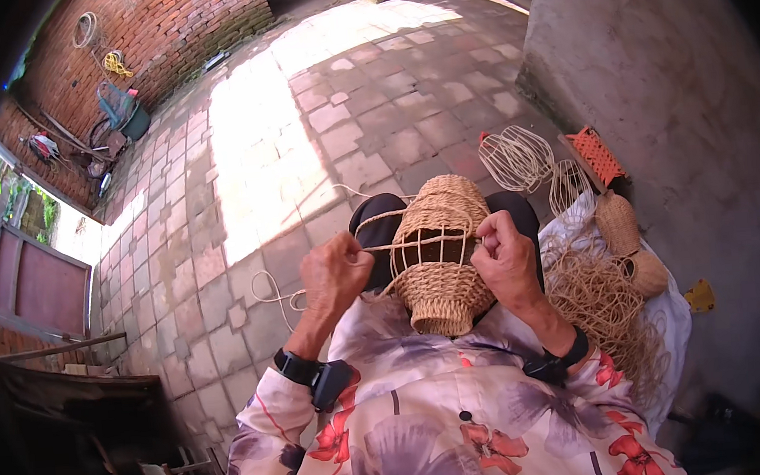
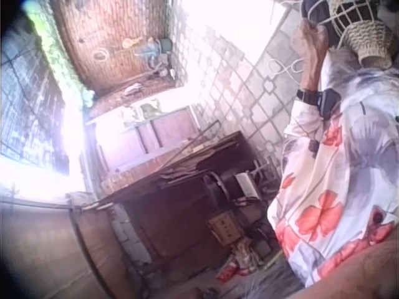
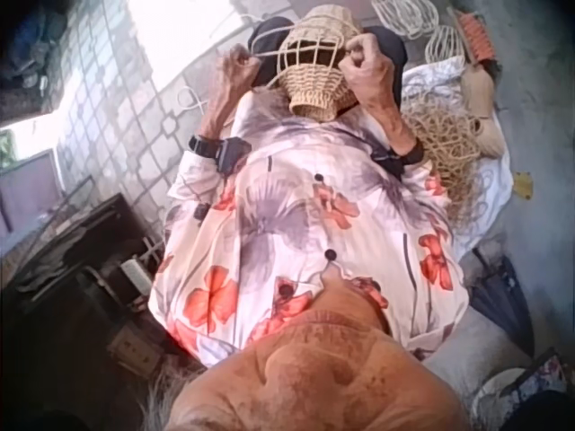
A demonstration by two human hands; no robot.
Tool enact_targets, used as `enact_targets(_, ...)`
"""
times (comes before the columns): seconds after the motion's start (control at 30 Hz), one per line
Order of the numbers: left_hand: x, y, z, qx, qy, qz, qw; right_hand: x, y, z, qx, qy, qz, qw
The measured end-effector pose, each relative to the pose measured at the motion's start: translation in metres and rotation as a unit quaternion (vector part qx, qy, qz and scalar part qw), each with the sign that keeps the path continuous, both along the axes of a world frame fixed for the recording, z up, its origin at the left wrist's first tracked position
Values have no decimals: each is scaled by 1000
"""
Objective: Weaving a small basket by hand using straw or rattan strips.
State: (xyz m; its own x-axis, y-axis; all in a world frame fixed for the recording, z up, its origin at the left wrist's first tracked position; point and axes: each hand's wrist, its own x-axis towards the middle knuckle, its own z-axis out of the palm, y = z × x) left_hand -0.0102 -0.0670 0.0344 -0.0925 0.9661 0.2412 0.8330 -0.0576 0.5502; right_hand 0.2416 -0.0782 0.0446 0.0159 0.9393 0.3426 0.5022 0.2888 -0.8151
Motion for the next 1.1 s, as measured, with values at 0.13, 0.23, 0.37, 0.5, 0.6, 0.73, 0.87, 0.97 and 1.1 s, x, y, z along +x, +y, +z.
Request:
enact_targets(0.13, -49, -13, -8, -42, 14, 23, 999, -2, 0, 0, 2, -5, 1, 1000)
enact_targets(0.23, -14, -12, 18, 21, -59, -88, 994, 0, 0, -3, 5, 0, 0, 1000)
enact_targets(0.37, 25, -2, 21, 90, -89, -211, 969, -2, 0, -2, -13, -1, 13, 1000)
enact_targets(0.5, 17, 1, 11, 69, -60, -196, 976, -1, -1, 0, -14, -3, 14, 1000)
enact_targets(0.6, -43, -6, -11, -6, -75, -50, 996, 2, 0, 0, -7, -11, 6, 1000)
enact_targets(0.73, -168, -33, -61, -110, 16, 205, 972, -1, 0, 3, -4, 10, 16, 1000)
enact_targets(0.87, -164, -37, -66, -60, 74, 137, 986, 5, 3, 6, -42, 63, 34, 997)
enact_targets(0.97, -82, -14, -21, 9, -71, -22, 997, 16, 33, 21, -6, -38, -32, 999)
enact_targets(1.1, 2, -4, 23, -77, -178, -247, 949, 0, 72, 41, -124, -158, 84, 976)
